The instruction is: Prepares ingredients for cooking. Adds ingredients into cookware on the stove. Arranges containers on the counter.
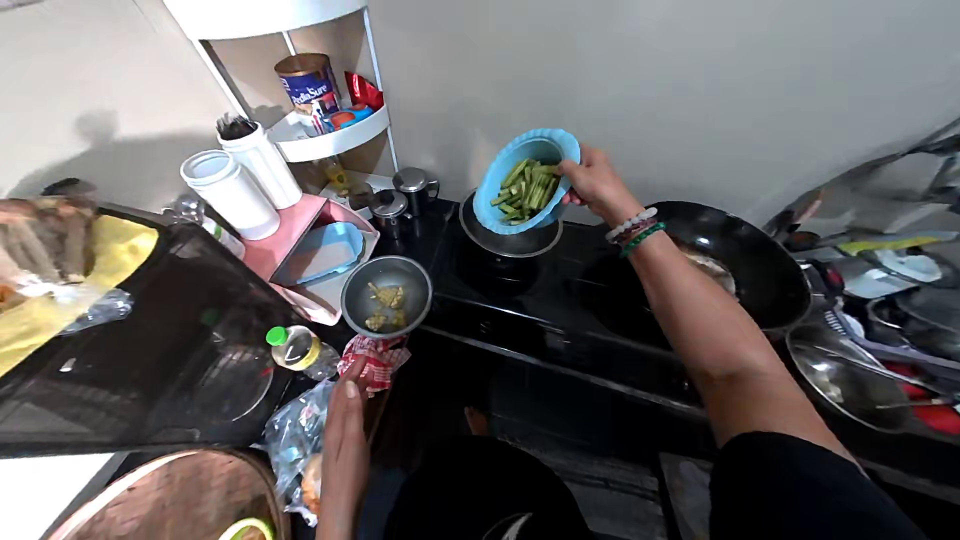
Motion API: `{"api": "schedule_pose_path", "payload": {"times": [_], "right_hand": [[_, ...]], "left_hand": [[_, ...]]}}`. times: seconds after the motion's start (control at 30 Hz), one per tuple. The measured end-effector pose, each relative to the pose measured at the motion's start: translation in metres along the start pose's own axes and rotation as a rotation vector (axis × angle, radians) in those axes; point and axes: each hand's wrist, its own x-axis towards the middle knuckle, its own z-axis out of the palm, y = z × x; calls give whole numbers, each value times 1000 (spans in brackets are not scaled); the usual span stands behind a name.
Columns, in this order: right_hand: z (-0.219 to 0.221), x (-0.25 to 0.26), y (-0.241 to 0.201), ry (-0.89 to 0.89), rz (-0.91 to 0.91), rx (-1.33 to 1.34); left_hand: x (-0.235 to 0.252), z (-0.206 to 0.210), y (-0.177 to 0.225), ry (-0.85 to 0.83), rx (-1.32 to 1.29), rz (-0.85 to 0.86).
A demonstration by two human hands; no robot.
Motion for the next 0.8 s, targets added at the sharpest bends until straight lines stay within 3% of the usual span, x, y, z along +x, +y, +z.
{"api": "schedule_pose_path", "payload": {"times": [0.27, 0.8], "right_hand": [[6, 22, 12, -14, 2, -203], [43, 21, -18, -168, -136, -478]], "left_hand": [[-8, -25, -14, 178, -18, -116], [-14, -46, -30, 219, -1, -146]]}}
